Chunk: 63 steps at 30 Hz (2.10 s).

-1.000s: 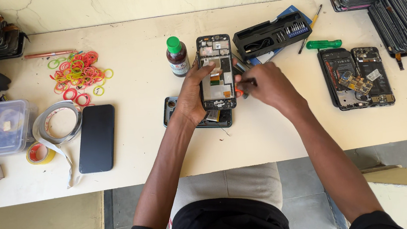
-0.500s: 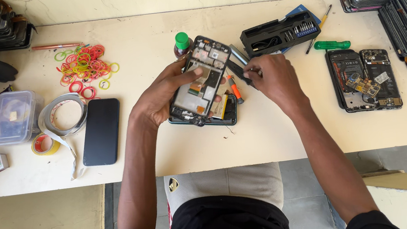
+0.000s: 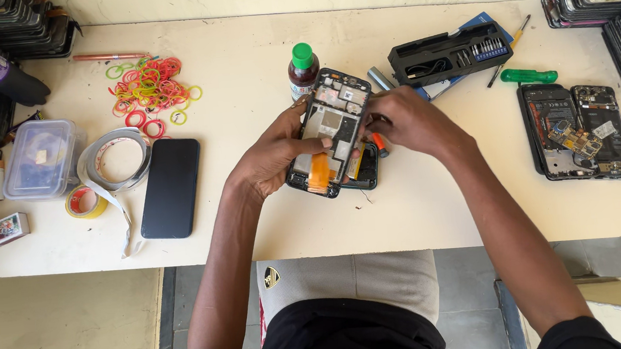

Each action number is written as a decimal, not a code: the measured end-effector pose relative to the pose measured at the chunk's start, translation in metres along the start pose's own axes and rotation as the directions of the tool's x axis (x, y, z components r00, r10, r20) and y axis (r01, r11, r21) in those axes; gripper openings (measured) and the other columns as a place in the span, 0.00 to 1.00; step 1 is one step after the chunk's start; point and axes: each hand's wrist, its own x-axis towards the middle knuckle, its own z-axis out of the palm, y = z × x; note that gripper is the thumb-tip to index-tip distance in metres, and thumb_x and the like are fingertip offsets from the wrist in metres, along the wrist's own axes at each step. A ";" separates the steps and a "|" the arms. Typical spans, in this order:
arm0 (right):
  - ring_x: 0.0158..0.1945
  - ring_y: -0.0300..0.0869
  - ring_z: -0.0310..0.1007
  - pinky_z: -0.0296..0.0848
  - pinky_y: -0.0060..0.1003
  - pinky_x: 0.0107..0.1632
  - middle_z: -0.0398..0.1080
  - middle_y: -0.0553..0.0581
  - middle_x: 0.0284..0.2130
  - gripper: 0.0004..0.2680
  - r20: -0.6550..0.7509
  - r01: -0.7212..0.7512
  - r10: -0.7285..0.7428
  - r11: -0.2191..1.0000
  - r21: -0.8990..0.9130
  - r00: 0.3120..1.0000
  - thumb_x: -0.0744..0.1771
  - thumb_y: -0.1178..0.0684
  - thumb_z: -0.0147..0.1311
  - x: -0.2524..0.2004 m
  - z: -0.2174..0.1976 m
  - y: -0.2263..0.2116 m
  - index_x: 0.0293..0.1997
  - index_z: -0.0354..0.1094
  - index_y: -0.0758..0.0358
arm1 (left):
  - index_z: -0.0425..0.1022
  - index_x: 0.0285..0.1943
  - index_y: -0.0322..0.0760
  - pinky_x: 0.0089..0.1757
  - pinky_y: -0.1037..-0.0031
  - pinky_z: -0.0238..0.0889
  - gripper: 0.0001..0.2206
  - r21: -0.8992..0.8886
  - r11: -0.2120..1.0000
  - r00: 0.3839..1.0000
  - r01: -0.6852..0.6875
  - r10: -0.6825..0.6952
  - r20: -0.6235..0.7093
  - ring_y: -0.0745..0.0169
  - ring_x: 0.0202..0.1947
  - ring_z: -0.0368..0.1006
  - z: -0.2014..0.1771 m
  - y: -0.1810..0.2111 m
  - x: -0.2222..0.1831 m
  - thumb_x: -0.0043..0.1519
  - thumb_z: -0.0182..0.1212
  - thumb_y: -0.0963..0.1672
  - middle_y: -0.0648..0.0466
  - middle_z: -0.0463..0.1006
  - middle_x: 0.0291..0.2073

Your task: The person repairs a mobile phone by using tweezers and a metal tool to adjust internal cables and components, and applies liquid from a bottle cap to the assembly.

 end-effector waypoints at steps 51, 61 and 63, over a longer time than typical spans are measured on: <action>0.42 0.38 0.79 0.81 0.31 0.46 0.78 0.60 0.41 0.04 -0.482 0.215 0.463 0.518 0.828 0.743 0.67 0.66 0.64 -0.016 0.003 0.047 0.43 0.73 0.68 | 0.57 0.71 0.40 0.45 0.58 0.73 0.26 -0.565 0.822 0.995 -0.071 0.023 -0.093 0.49 0.52 0.73 0.048 -0.061 0.052 0.63 0.50 0.34 0.41 0.71 0.58; 0.45 0.43 0.81 0.83 0.34 0.49 0.77 0.62 0.43 0.07 -0.537 0.136 0.343 0.734 0.665 0.771 0.69 0.64 0.59 -0.026 -0.001 0.023 0.52 0.75 0.70 | 0.57 0.69 0.35 0.51 0.48 0.77 0.23 -0.588 0.806 0.994 -0.074 0.014 -0.106 0.44 0.54 0.75 0.050 -0.071 0.050 0.63 0.53 0.35 0.39 0.72 0.56; 0.47 0.43 0.81 0.84 0.35 0.52 0.76 0.60 0.45 0.06 -0.542 0.173 0.292 0.740 0.650 0.788 0.69 0.64 0.59 -0.030 0.000 0.026 0.51 0.75 0.70 | 0.59 0.69 0.21 0.52 0.48 0.79 0.21 -0.595 0.800 0.992 -0.079 0.003 -0.128 0.40 0.54 0.77 0.050 -0.073 0.048 0.66 0.54 0.35 0.34 0.74 0.56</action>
